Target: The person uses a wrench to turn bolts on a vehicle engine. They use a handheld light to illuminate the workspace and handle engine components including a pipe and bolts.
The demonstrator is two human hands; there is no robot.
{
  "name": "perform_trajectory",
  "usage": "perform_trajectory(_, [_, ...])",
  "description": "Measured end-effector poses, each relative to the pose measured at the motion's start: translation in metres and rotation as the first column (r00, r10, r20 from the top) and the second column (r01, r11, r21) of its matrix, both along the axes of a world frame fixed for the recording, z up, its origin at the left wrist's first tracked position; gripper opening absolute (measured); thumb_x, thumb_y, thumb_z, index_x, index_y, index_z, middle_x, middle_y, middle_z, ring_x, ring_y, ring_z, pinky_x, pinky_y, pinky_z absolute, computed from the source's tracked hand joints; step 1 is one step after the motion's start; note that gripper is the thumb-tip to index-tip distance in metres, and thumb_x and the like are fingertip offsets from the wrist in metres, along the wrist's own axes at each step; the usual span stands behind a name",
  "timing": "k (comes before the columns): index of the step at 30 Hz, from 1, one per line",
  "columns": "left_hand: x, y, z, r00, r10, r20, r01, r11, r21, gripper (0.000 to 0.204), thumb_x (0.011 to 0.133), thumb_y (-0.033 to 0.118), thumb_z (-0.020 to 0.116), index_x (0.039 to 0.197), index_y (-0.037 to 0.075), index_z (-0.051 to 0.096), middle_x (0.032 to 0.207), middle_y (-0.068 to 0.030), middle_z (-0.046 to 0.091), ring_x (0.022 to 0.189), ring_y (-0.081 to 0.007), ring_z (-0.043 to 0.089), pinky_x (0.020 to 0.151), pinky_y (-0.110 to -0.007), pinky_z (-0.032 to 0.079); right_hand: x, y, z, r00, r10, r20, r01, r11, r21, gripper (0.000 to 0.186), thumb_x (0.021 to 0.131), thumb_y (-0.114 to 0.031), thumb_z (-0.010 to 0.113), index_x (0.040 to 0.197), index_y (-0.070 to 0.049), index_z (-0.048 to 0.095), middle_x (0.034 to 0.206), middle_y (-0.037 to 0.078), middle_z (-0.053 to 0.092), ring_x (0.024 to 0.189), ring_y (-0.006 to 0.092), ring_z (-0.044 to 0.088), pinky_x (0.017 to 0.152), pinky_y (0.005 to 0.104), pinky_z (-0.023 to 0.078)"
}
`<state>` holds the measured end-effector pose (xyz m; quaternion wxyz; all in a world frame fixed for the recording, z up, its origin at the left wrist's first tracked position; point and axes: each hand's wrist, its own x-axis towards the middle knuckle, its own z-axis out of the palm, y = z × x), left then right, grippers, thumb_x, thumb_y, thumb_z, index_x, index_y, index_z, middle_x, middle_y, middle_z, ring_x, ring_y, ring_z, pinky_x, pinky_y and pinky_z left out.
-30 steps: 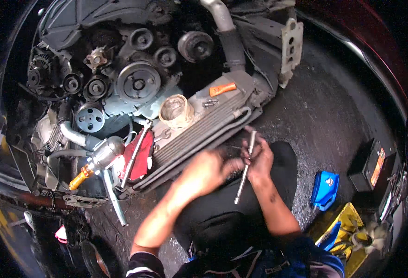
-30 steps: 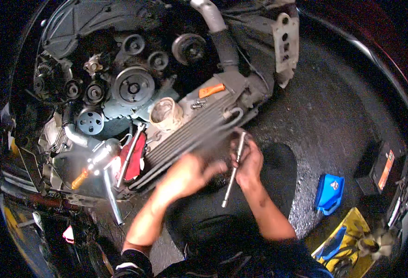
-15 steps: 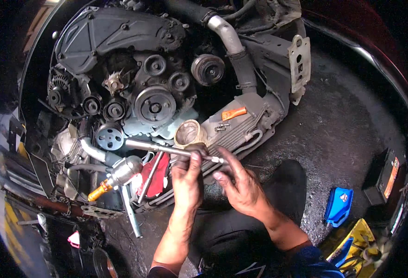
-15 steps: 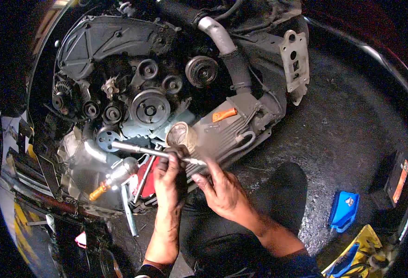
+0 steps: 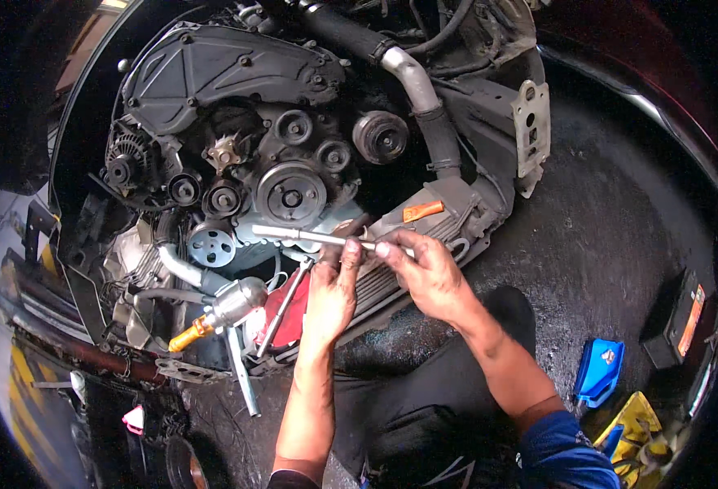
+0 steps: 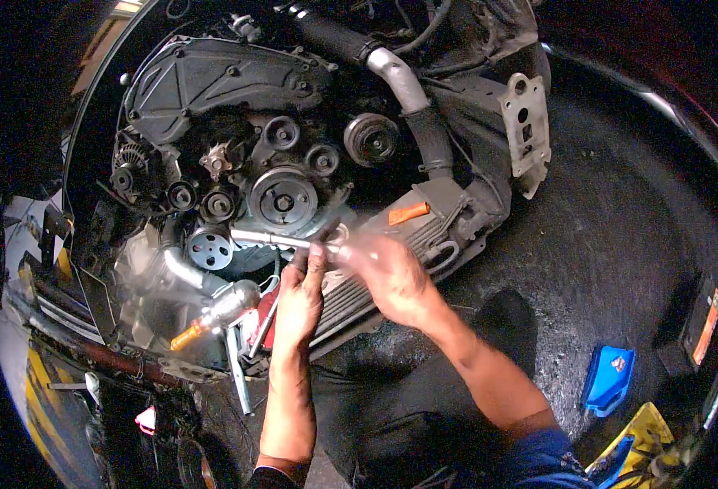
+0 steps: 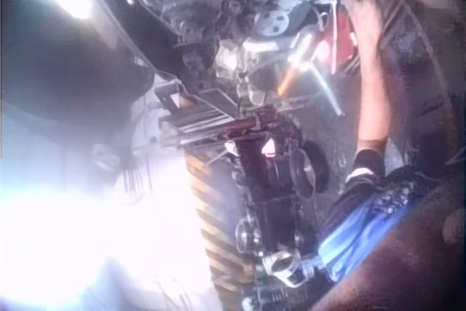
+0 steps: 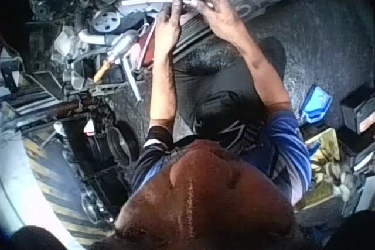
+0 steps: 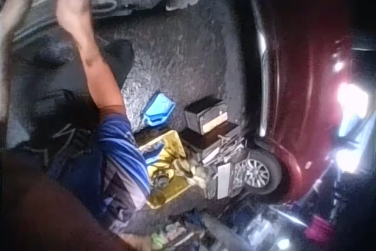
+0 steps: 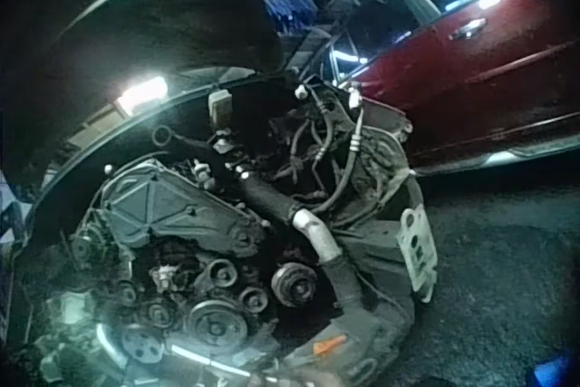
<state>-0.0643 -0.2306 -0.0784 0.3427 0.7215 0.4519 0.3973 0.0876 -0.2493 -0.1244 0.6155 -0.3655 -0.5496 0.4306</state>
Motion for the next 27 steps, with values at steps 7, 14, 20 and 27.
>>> perform_trajectory(7, [-0.099,0.018,-0.040,0.716,0.518,-0.467,-0.251,0.816,0.521,0.038,0.093,0.033,0.057,0.116,0.004,0.062,0.112,-0.0213,0.058,0.110,-0.0391,0.052,0.101,-0.046,0.038,0.036,0.035,0.070,0.803,-0.595,-0.034,0.595,0.799,0.089,0.035,0.095,-0.036,0.056,0.092,-0.002,0.065,0.065,-0.002,0.052,0.061,0.0067,0.042,0.054,0.0265,0.037])
perform_trajectory(14, [-0.156,0.028,-0.098,0.413,0.670,-0.617,-0.324,0.741,0.588,0.042,0.094,0.037,0.052,0.120,0.005,0.061,0.123,-0.0233,0.054,0.115,-0.0398,0.049,0.098,-0.050,0.038,0.082,0.162,0.133,0.475,-0.852,0.218,0.736,0.521,0.433,0.039,0.095,-0.032,0.049,0.092,0.004,0.063,0.084,0.026,0.065,0.081,0.0414,0.064,0.074,0.0431,0.051])
perform_trajectory(20, [-0.145,0.033,-0.100,0.441,0.699,-0.563,-0.320,0.708,0.629,0.038,0.093,0.037,0.052,0.117,0.009,0.064,0.119,-0.0221,0.058,0.113,-0.0389,0.052,0.096,-0.049,0.039,0.078,0.191,0.143,-0.033,-0.864,0.502,0.520,0.414,0.747,0.030,0.098,-0.020,0.042,0.103,0.000,0.063,0.094,0.017,0.062,0.086,0.0311,0.063,0.069,0.0427,0.052])
perform_trajectory(27, [-0.150,0.035,-0.105,0.385,0.718,-0.579,-0.321,0.693,0.645,0.040,0.095,0.039,0.050,0.120,0.011,0.062,0.119,-0.0173,0.057,0.115,-0.0355,0.051,0.098,-0.052,0.038,0.078,0.191,0.162,0.724,-0.580,0.373,0.582,0.804,0.121,0.031,0.092,-0.030,0.054,0.089,-0.002,0.065,0.073,0.013,0.063,0.066,0.0227,0.061,0.060,0.0353,0.047])
